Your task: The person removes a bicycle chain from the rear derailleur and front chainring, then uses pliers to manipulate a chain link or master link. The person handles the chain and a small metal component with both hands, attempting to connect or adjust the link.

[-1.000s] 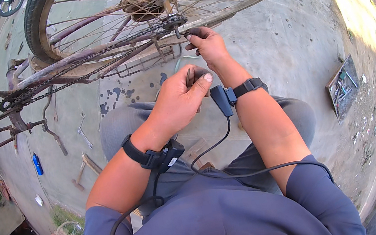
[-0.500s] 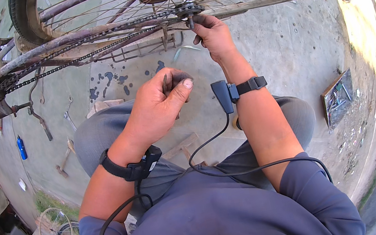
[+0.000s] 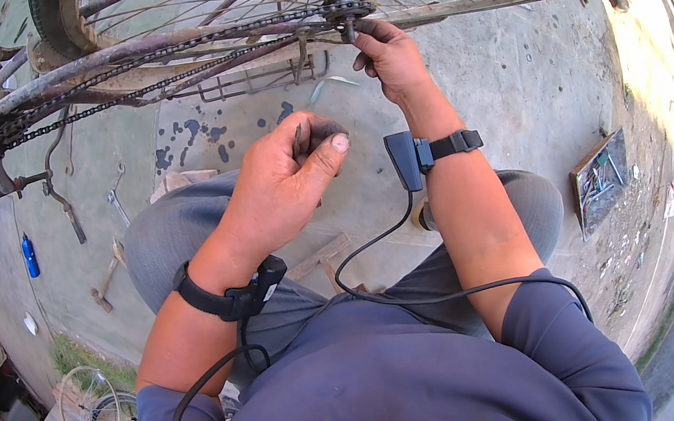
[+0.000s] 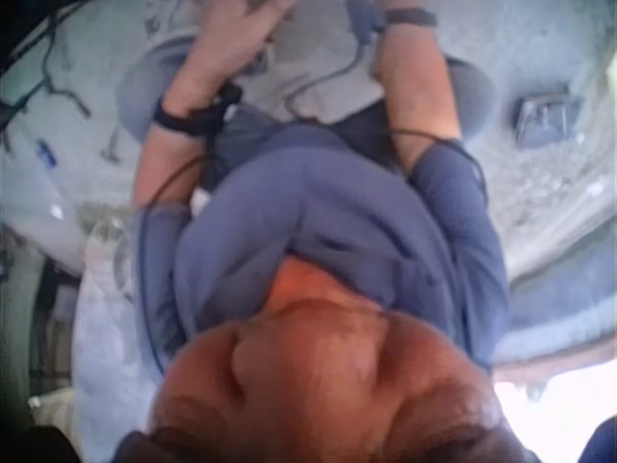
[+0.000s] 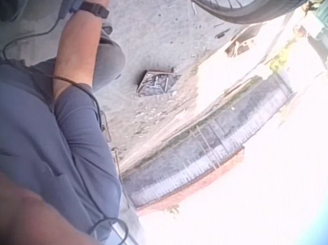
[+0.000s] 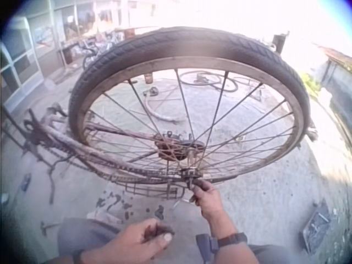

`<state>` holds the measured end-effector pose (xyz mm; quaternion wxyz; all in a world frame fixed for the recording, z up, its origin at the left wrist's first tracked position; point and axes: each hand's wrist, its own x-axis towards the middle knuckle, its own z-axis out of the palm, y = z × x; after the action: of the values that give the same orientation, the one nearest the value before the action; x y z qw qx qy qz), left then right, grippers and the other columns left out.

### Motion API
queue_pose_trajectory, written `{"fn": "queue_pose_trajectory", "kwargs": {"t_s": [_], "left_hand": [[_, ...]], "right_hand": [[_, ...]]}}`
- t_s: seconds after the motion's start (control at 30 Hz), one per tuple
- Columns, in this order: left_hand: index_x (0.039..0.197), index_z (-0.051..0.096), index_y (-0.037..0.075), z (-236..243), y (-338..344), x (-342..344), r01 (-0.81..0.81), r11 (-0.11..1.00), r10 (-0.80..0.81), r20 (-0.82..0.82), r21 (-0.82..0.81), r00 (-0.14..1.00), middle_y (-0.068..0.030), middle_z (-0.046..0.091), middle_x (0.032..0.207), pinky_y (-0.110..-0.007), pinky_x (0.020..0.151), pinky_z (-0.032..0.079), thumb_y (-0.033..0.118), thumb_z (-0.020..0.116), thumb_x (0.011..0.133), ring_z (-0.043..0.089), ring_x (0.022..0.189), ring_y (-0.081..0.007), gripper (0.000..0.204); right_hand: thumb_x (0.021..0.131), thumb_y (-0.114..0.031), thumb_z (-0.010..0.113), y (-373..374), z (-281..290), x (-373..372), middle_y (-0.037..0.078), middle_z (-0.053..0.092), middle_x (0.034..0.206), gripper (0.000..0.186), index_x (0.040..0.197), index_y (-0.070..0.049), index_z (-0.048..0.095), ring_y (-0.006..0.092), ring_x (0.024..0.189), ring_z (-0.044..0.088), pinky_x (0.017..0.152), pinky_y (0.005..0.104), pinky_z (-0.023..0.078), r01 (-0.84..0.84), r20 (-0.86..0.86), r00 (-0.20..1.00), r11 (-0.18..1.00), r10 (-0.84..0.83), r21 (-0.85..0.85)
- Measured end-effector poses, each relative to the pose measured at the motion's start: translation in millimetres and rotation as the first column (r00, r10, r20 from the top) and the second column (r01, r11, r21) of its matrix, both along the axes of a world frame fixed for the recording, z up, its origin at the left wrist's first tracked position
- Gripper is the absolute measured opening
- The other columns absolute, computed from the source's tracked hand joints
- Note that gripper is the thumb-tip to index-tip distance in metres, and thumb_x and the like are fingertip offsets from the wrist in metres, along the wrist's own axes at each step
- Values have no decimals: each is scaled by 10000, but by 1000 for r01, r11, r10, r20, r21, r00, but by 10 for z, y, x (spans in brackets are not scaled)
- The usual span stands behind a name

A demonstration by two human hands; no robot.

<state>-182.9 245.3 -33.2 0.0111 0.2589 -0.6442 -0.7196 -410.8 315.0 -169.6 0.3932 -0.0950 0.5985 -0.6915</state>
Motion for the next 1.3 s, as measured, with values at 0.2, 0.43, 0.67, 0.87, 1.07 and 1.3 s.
{"fn": "queue_pose_trajectory", "kwargs": {"t_s": [0.2,0.43,0.67,0.87,1.07,1.3], "left_hand": [[1131,620,16,5,11,-2,0,1000,0,3,-19,1000,-2,601,835,-202,546,391,240,623,1027,463,622,-31,248],[1129,621,11,-2,10,-8,0,999,1,12,-45,1000,-4,602,828,-209,544,400,231,619,1023,470,611,-36,244],[1116,622,5,-9,13,-27,4,997,-2,18,-77,1000,-4,600,818,-220,531,403,250,624,1017,482,603,-38,264],[1078,618,6,-81,9,-63,-35,997,39,47,-73,998,3,590,794,-222,516,394,232,621,1019,472,591,-34,233],[1055,614,17,-162,36,-160,-93,975,97,14,-200,995,16,578,775,-223,520,388,204,600,1036,457,587,-29,189],[1038,622,24,-157,301,-206,79,943,-118,-102,-324,988,13,576,765,-249,549,412,204,590,1042,472,626,-50,183]], "right_hand": [[915,-142,755,-38,-9,40,2,688,853,180,1059,-48,701,92,612,638,470,199,379,-51,-27,998,998,52,31],[907,-142,760,37,-11,18,3,683,854,178,1045,-49,699,96,650,649,488,207,389,-100,-51,993,994,102,44],[923,-128,734,278,35,0,19,720,940,193,1091,-40,700,108,686,657,524,221,412,-139,-60,987,983,146,117],[908,-137,742,448,194,1,17,718,920,221,1105,-39,721,99,655,655,525,225,396,-175,-82,979,976,187,128],[938,-156,727,724,822,102,10,722,893,184,1080,-40,721,85,655,635,528,211,408,-337,-151,921,929,359,151],[956,-182,713,1140,1429,456,-10,692,864,225,1115,-23,719,63,647,622,534,189,408,-449,-183,862,880,472,155]]}}
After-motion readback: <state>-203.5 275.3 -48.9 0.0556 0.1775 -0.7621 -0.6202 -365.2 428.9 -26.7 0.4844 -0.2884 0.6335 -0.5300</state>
